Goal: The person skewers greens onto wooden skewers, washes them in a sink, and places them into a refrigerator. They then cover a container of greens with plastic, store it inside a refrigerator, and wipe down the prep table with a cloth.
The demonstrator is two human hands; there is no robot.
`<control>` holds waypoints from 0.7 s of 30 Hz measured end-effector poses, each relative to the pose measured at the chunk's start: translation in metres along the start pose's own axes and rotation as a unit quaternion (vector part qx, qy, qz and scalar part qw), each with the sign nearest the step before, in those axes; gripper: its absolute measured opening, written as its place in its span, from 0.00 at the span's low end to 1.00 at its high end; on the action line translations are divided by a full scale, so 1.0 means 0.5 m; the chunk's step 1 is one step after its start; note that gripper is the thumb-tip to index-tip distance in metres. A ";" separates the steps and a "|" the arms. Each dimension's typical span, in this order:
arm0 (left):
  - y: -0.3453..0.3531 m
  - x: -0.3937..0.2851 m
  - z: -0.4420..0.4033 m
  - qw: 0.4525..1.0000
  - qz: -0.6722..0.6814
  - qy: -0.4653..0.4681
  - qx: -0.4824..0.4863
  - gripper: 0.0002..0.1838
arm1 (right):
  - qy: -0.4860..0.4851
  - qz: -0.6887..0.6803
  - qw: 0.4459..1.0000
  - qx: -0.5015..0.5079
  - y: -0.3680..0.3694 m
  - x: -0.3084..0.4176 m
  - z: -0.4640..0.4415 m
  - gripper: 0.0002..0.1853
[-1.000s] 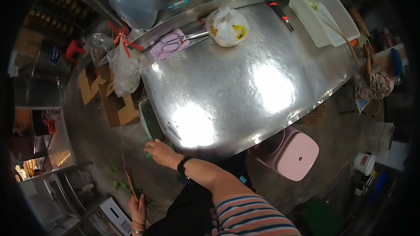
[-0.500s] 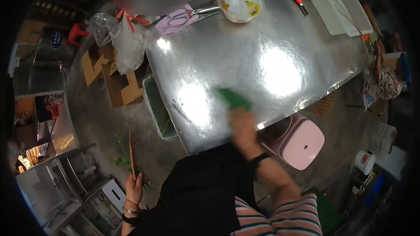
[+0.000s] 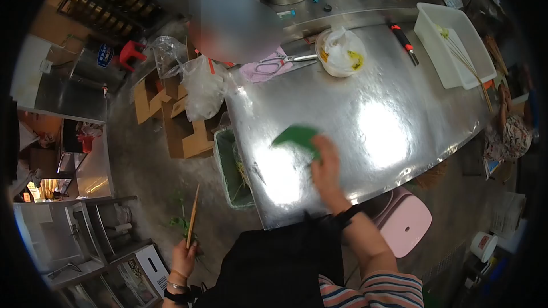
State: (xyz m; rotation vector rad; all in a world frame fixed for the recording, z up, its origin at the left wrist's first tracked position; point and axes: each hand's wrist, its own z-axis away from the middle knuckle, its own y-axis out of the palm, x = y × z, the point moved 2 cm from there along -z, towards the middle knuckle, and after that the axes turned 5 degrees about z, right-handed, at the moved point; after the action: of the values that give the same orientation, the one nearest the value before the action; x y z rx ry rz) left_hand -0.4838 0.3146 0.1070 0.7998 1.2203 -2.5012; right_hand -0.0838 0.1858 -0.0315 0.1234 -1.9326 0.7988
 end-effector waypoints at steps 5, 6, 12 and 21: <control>0.044 0.023 0.030 1.000 0.007 -0.024 -0.003 0.08 | -0.078 0.290 0.952 0.064 0.146 -0.094 -0.134 0.28; 0.054 0.037 0.047 0.999 0.003 -0.045 -0.001 0.07 | -0.128 0.266 0.952 0.080 0.191 -0.064 -0.149 0.28; 0.129 0.184 0.166 0.969 0.092 -0.220 -0.071 0.09 | -0.215 0.192 0.948 0.132 0.444 0.057 -0.287 0.27; 0.125 0.128 0.196 0.978 0.084 -0.161 -0.103 0.10 | -0.345 0.185 0.866 0.311 0.376 0.074 -0.022 0.19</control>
State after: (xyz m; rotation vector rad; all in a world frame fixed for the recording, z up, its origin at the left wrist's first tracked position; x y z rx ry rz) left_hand -0.5445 0.2001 0.0786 0.4085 1.2155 -2.2138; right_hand -0.1709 0.3475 -0.0869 0.4963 -2.3066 1.8227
